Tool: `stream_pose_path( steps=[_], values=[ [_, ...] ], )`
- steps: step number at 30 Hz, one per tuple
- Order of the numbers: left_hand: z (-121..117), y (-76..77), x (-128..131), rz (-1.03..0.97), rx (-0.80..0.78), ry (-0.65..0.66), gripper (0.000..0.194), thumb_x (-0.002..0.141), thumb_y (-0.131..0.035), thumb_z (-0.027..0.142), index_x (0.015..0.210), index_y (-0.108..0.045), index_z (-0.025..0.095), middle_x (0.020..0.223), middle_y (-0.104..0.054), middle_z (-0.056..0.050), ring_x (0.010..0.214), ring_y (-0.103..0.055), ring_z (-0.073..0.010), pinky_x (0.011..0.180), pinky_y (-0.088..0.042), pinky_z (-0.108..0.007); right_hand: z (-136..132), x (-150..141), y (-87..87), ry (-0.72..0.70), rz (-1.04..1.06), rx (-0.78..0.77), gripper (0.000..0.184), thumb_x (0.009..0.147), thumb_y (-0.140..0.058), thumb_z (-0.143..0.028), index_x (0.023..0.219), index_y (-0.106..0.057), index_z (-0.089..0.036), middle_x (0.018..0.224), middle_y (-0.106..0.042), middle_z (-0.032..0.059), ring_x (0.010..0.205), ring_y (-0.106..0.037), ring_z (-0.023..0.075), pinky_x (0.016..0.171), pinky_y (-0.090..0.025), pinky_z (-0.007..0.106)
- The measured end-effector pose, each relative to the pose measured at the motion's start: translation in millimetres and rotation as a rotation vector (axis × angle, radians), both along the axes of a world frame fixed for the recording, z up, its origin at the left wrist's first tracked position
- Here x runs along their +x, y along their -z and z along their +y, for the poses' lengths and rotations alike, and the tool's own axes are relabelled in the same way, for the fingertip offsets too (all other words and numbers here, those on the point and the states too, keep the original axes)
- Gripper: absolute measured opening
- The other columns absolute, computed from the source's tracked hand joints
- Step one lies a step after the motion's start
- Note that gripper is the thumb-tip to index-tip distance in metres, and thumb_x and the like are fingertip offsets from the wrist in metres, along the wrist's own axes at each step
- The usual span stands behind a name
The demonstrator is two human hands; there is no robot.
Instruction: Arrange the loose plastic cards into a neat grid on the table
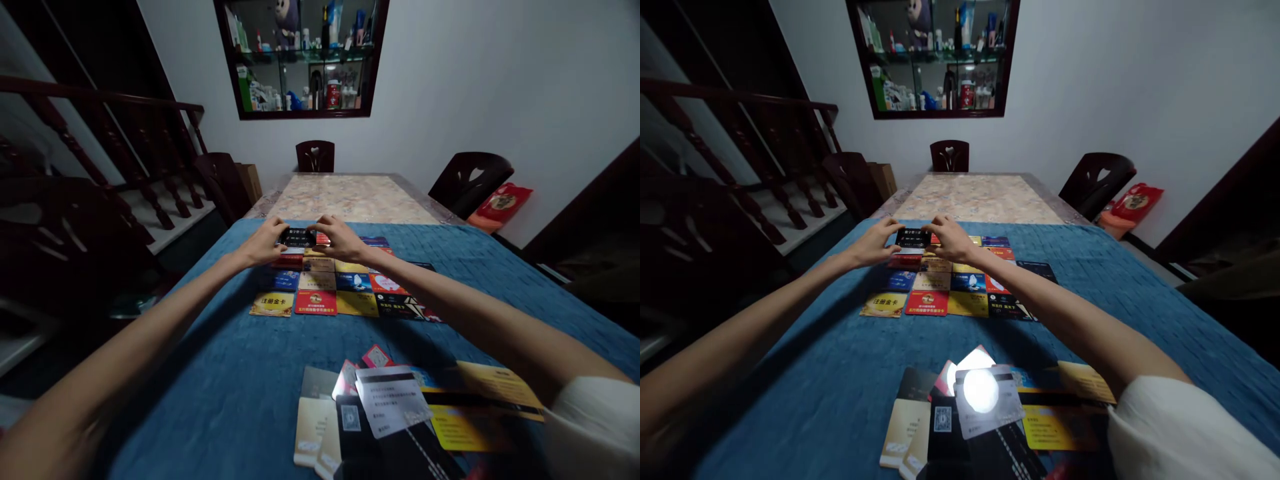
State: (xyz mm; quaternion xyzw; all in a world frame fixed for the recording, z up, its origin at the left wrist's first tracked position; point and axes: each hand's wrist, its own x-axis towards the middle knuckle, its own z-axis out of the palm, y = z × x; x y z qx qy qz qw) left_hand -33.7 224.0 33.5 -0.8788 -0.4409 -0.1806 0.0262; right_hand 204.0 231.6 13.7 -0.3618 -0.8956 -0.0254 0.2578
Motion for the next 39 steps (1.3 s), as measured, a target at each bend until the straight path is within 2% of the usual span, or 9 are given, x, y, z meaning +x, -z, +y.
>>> stream_pose_path(
  steps=[9,17,24,28,35,39],
  values=[
    [59.8,14.7,-7.0,0.086,-0.075,-0.148,0.044,0.075,-0.062,0.023,0.118,-0.065,0.015,0.120,-0.061,-0.008,0.112,-0.058,-0.0243,0.102,-0.046,-0.030,57.2,-26.8,17.0,0.167,-0.104,-0.141,0.040,0.084,-0.068,-0.025,0.122,-0.070,-0.018,0.123,-0.062,0.0132,0.116,-0.051,0.0283,0.100,-0.039,0.036],
    [96.2,27.6,-9.7,0.103,-0.173,-0.236,0.043,0.066,-0.062,0.022,0.108,-0.072,0.015,0.111,-0.069,-0.007,0.103,-0.063,-0.0253,0.093,-0.049,-0.028,95.8,-39.2,34.2,0.215,-0.147,-0.201,0.043,0.084,-0.066,-0.029,0.126,-0.069,-0.021,0.124,-0.066,0.0121,0.118,-0.054,0.0280,0.098,-0.039,0.035],
    [110.7,37.2,-11.2,0.104,-0.234,-0.224,0.040,0.067,-0.061,0.022,0.103,-0.075,0.015,0.102,-0.074,-0.007,0.096,-0.066,-0.0245,0.085,-0.051,-0.027,105.4,-42.7,37.3,0.225,-0.187,-0.240,0.041,0.084,-0.063,-0.029,0.124,-0.070,-0.022,0.116,-0.072,0.0090,0.111,-0.061,0.0260,0.102,-0.038,0.036],
    [118.2,41.4,-13.3,0.101,-0.264,-0.214,0.042,0.065,-0.062,0.022,0.105,-0.075,0.015,0.099,-0.076,-0.006,0.095,-0.066,-0.0241,0.085,-0.051,-0.027,107.8,-44.0,39.1,0.230,-0.195,-0.262,0.042,0.084,-0.062,-0.029,0.125,-0.070,-0.023,0.120,-0.072,0.0066,0.114,-0.061,0.0262,0.105,-0.037,0.036],
    [124.9,46.3,-16.7,0.091,-0.305,-0.203,0.048,0.065,-0.060,0.025,0.110,-0.074,0.015,0.103,-0.076,-0.006,0.095,-0.067,-0.0226,0.083,-0.052,-0.025,105.9,-45.4,38.7,0.259,-0.206,-0.310,0.042,0.084,-0.060,-0.030,0.125,-0.070,-0.024,0.118,-0.073,0.0057,0.111,-0.062,0.0273,0.096,-0.045,0.033],
    [124.8,47.1,-17.1,0.080,-0.325,-0.201,0.047,0.065,-0.060,0.025,0.109,-0.075,0.019,0.102,-0.076,-0.004,0.094,-0.067,-0.0216,0.082,-0.051,-0.023,103.3,-46.2,37.6,0.282,-0.206,-0.330,0.044,0.084,-0.059,-0.030,0.126,-0.070,-0.025,0.117,-0.073,0.0063,0.108,-0.063,0.0279,0.089,-0.048,0.033]
  ],
)
